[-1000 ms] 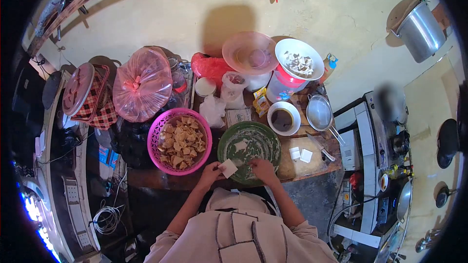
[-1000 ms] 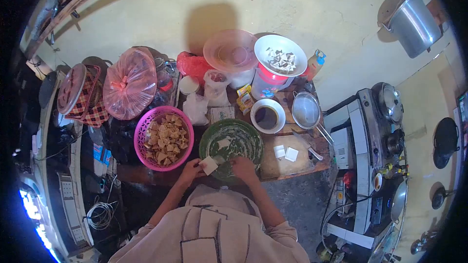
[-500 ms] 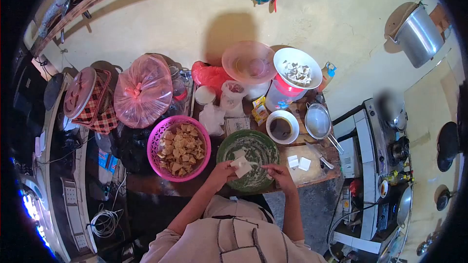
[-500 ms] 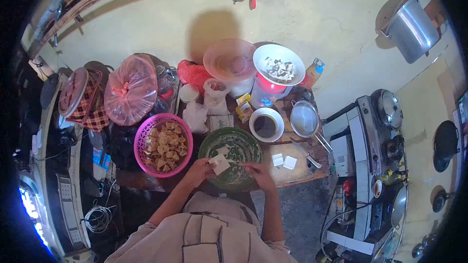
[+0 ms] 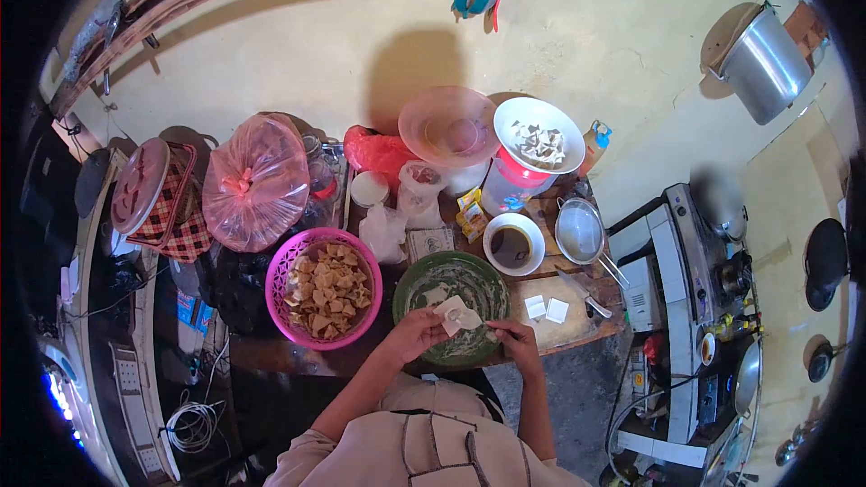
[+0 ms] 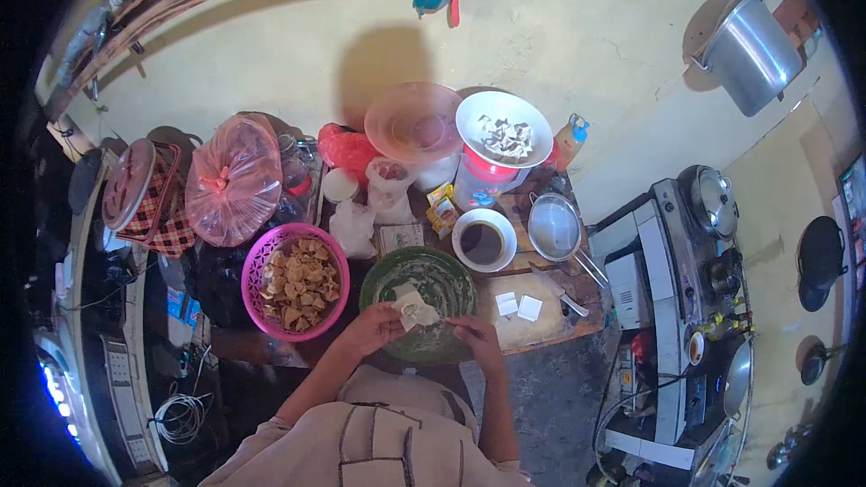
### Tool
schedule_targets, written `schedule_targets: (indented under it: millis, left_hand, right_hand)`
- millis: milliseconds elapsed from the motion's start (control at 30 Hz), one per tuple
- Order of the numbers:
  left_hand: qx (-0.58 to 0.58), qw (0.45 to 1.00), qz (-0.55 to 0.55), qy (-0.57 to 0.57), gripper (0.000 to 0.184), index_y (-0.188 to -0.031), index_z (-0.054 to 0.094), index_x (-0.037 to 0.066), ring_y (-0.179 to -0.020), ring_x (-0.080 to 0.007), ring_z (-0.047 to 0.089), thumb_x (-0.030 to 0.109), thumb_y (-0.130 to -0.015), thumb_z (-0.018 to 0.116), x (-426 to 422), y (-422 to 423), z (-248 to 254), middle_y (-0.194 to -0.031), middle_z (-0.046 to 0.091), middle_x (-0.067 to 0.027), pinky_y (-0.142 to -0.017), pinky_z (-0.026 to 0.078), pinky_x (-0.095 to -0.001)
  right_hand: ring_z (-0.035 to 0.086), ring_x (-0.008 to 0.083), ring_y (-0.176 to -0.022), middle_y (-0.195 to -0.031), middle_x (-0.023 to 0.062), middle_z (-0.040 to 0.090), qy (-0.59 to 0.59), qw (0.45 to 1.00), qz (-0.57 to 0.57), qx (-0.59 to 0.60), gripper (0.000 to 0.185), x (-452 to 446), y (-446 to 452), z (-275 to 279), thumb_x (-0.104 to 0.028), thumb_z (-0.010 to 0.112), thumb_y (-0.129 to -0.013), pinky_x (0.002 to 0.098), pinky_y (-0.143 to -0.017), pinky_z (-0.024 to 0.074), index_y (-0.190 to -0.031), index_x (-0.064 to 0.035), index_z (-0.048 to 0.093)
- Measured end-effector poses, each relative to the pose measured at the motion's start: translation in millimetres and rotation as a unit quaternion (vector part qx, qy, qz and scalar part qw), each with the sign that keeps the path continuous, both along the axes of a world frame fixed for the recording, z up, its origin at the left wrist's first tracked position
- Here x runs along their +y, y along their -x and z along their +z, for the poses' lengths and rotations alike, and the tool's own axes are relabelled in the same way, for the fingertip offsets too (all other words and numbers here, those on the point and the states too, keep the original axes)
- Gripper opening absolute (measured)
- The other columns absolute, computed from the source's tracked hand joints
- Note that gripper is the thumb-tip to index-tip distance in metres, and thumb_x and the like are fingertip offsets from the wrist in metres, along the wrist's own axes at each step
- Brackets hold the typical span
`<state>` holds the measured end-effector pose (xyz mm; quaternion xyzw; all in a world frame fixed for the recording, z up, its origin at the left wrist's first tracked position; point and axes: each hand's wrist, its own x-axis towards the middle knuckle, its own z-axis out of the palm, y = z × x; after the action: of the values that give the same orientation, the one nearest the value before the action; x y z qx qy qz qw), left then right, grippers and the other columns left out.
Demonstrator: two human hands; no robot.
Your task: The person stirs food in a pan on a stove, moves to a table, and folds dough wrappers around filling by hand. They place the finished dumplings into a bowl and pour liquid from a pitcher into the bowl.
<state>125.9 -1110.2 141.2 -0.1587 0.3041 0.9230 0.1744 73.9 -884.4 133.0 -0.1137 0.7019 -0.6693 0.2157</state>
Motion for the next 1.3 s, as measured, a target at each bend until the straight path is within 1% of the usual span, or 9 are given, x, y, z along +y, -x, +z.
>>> schedule_targets:
  millis: [167,333,433,633,833,1067,1133,1233,1300]
  left_hand:
    - [0.018,0.993,0.025,0.115,0.029,-0.111,0.048,-0.003,-0.093,-0.0141,0.054,0.011,-0.086,0.049,11,3,-37,-0.103,0.056,-0.0062,-0.086,0.041,-0.0247]
    - [0.053,0.985,0.062,0.154,0.029,-0.111,0.047,-0.004,-0.095,-0.0132,0.052,0.011,-0.086,0.046,20,2,-34,-0.104,0.054,-0.0063,-0.086,0.039,-0.0253]
    - [0.008,0.99,0.115,0.084,0.027,-0.11,0.047,-0.004,-0.096,-0.0146,0.052,0.009,-0.086,0.046,27,2,-33,-0.105,0.054,-0.0073,-0.087,0.04,-0.0265]
    - [-0.056,0.989,0.099,-0.092,0.023,-0.105,0.049,0.001,-0.098,-0.0188,0.053,0.005,-0.082,0.05,22,2,-45,-0.105,0.054,-0.0084,-0.089,0.041,-0.0335]
    - [-0.091,0.979,0.136,-0.123,0.022,-0.104,0.05,0.002,-0.092,-0.0181,0.056,0.003,-0.082,0.049,29,1,-67,-0.099,0.057,-0.0078,-0.082,0.045,-0.0298]
    - [-0.06,0.982,0.169,0.056,0.027,-0.11,0.049,-0.002,-0.089,-0.015,0.056,0.004,-0.085,0.045,29,6,-64,-0.101,0.057,-0.0084,-0.08,0.045,-0.0267]
    - [-0.056,0.975,0.171,0.127,0.025,-0.109,0.05,-0.003,-0.087,-0.0144,0.057,0.004,-0.085,0.044,33,8,-47,-0.1,0.058,-0.0087,-0.078,0.044,-0.0251]
    - [0.028,0.911,0.15,0.383,0.025,-0.106,0.053,-0.005,-0.083,-0.0155,0.058,0.007,-0.086,0.044,39,7,-60,-0.094,0.061,-0.0099,-0.075,0.043,-0.0245]
    - [0.036,0.888,0.139,0.437,0.025,-0.105,0.054,-0.004,-0.08,-0.0162,0.059,0.007,-0.085,0.044,44,9,-83,-0.087,0.062,-0.012,-0.071,0.043,-0.0254]
  right_hand:
    - [0.056,0.0132,-0.084,-0.09,0.0068,0.063,-0.014,0.998,-0.055,0.013,0.022,5,-7,-27,-0.014,0.062,-0.077,0.0257,-0.079,0.0408,-0.095,-0.0007,0.063]
    - [0.056,0.0137,-0.086,-0.092,0.0072,0.063,-0.012,0.994,-0.11,0.001,0.02,1,-17,-34,-0.012,0.06,-0.078,0.0258,-0.081,0.0409,-0.094,-0.0006,0.063]
    - [0.055,0.0132,-0.086,-0.091,0.0065,0.062,-0.008,0.99,-0.144,0.009,0.019,-7,-21,-33,-0.012,0.06,-0.078,0.0251,-0.079,0.0407,-0.093,-0.0007,0.063]
    - [0.053,0.0117,-0.078,-0.083,0.0047,0.06,0.009,0.985,-0.159,0.059,0.018,-15,-23,-21,-0.011,0.058,-0.079,0.0226,-0.072,0.0394,-0.094,-0.0019,0.064]
    - [0.049,0.0101,-0.07,-0.076,0.0025,0.057,-0.081,0.977,-0.162,0.117,0.017,-1,-21,-27,-0.011,0.059,-0.078,0.0219,-0.065,0.0374,-0.093,-0.0033,0.065]
    - [0.044,0.0075,-0.065,-0.071,0.0001,0.054,-0.113,0.969,-0.163,0.147,0.018,9,-20,-21,-0.009,0.059,-0.079,0.0209,-0.058,0.0334,-0.095,-0.0037,0.064]
    - [0.047,0.0083,-0.068,-0.075,0.0014,0.056,-0.097,0.976,-0.172,0.092,0.019,5,-21,-10,-0.01,0.058,-0.08,0.0213,-0.061,0.036,-0.096,-0.003,0.064]
    - [0.052,0.0108,-0.076,-0.084,0.0041,0.06,-0.097,0.978,-0.17,0.076,0.02,-3,-23,-10,-0.011,0.056,-0.082,0.0226,-0.07,0.0393,-0.098,-0.0025,0.063]
    - [0.054,0.0128,-0.082,-0.089,0.006,0.062,-0.118,0.976,-0.158,0.087,0.02,-9,-25,-14,-0.011,0.054,-0.083,0.0239,-0.075,0.0403,-0.099,-0.0027,0.062]
